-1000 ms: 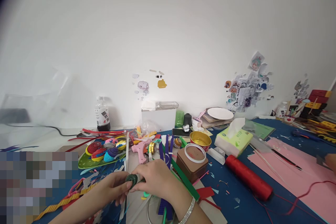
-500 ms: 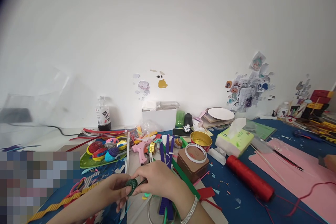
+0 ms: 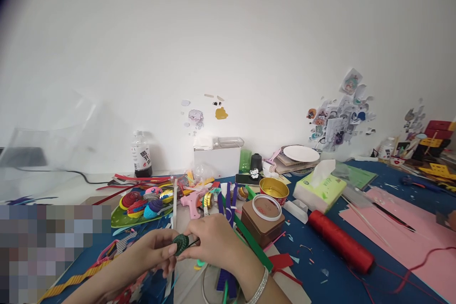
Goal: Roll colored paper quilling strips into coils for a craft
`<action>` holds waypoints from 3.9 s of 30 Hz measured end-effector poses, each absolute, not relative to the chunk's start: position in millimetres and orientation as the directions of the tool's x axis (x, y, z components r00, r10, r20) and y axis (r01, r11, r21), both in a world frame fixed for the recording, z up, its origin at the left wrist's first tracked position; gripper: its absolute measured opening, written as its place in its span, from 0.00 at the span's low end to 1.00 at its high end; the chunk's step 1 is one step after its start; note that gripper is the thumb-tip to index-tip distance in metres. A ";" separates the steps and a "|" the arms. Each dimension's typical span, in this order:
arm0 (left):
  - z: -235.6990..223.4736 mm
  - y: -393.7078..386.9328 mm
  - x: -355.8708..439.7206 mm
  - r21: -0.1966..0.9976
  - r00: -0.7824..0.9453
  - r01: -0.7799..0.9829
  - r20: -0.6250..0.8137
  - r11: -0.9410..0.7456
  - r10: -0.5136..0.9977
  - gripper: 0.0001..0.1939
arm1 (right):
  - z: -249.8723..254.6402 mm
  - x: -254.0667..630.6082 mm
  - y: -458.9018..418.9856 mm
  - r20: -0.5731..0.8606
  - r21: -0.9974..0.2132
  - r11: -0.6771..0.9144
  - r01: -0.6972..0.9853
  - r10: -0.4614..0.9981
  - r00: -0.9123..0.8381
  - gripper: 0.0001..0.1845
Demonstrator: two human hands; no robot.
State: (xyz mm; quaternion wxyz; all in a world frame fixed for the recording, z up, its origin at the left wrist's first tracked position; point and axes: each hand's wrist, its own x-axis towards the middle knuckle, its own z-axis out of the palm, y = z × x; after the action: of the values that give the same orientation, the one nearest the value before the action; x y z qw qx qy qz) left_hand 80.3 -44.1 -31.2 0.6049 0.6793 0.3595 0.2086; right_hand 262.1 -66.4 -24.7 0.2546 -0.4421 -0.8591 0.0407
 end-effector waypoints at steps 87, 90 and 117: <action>-60.9 -50.8 96.4 0.621 0.264 0.529 0.528 -0.579 0.807 0.14 | -48.9 215.2 -66.4 0.309 -0.946 0.275 0.173 0.926 0.218 0.03; -56.4 -53.1 98.6 0.643 0.267 0.511 0.512 -0.570 0.816 0.11 | -46.2 216.7 -68.7 0.310 -0.943 0.271 0.194 0.929 0.204 0.03; -40.7 -62.7 101.8 0.835 0.335 0.337 0.326 -0.436 0.884 0.13 | -30.9 225.4 -67.8 0.237 -0.968 0.228 0.106 0.968 0.081 0.04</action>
State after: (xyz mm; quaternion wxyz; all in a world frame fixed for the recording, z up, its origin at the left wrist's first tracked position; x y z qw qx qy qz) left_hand 101.8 -62.7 -40.7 0.3375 0.7439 0.4103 0.4054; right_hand 225.4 -67.8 -30.9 0.5534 -0.4841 -0.5548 0.3894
